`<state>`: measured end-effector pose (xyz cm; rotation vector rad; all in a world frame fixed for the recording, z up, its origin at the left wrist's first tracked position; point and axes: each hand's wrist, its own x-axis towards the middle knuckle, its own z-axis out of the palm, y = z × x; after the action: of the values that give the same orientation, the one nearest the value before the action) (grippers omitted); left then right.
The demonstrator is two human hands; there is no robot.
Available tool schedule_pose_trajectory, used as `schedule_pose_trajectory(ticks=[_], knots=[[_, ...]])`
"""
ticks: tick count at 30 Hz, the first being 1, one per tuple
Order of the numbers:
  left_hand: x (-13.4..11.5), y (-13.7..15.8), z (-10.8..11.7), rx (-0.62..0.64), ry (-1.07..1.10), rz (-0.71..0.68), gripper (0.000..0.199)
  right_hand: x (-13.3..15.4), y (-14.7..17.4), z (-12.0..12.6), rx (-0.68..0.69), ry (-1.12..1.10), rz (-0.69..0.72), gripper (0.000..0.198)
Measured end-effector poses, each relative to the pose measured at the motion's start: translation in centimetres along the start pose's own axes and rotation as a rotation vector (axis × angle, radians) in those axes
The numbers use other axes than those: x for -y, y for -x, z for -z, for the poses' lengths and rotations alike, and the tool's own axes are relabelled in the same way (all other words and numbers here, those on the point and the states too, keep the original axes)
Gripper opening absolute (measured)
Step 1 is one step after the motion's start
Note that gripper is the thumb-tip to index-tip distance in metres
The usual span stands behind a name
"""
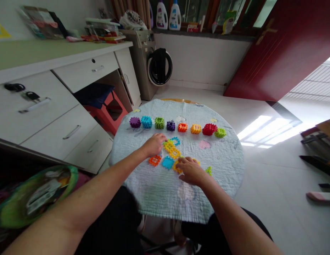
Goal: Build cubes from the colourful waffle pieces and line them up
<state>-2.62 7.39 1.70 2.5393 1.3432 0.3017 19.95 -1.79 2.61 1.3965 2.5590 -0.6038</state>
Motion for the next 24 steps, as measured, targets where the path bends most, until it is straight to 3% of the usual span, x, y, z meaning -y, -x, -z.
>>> schedule_pose_trajectory(ticks=[5, 9, 13, 19, 24], knots=[[-3.3, -0.2, -3.3, 0.023, 0.008, 0.119, 0.046, -0.5, 0.3, 0.3, -0.032, 0.039, -0.055, 0.032], [-3.4, -1.2, -4.2, 0.005, 0.012, 0.238, 0.066, -1.4, 0.1, 0.5, -0.077, 0.091, -0.189, 0.03], [-2.9, -1.6, -4.9, -0.011, 0.064, 0.272, 0.071, -1.9, -0.1, 0.5, -0.123, 0.104, -0.256, 0.034], [-1.4, -1.3, -4.5, 0.033, 0.229, 0.273, 0.054, -1.3, -0.3, 0.3, -0.092, 0.051, -0.153, 0.033], [0.1, -1.1, -3.9, 0.052, 0.209, 0.247, 0.029, -1.1, -0.6, 0.1, -0.072, 0.039, -0.123, 0.035]])
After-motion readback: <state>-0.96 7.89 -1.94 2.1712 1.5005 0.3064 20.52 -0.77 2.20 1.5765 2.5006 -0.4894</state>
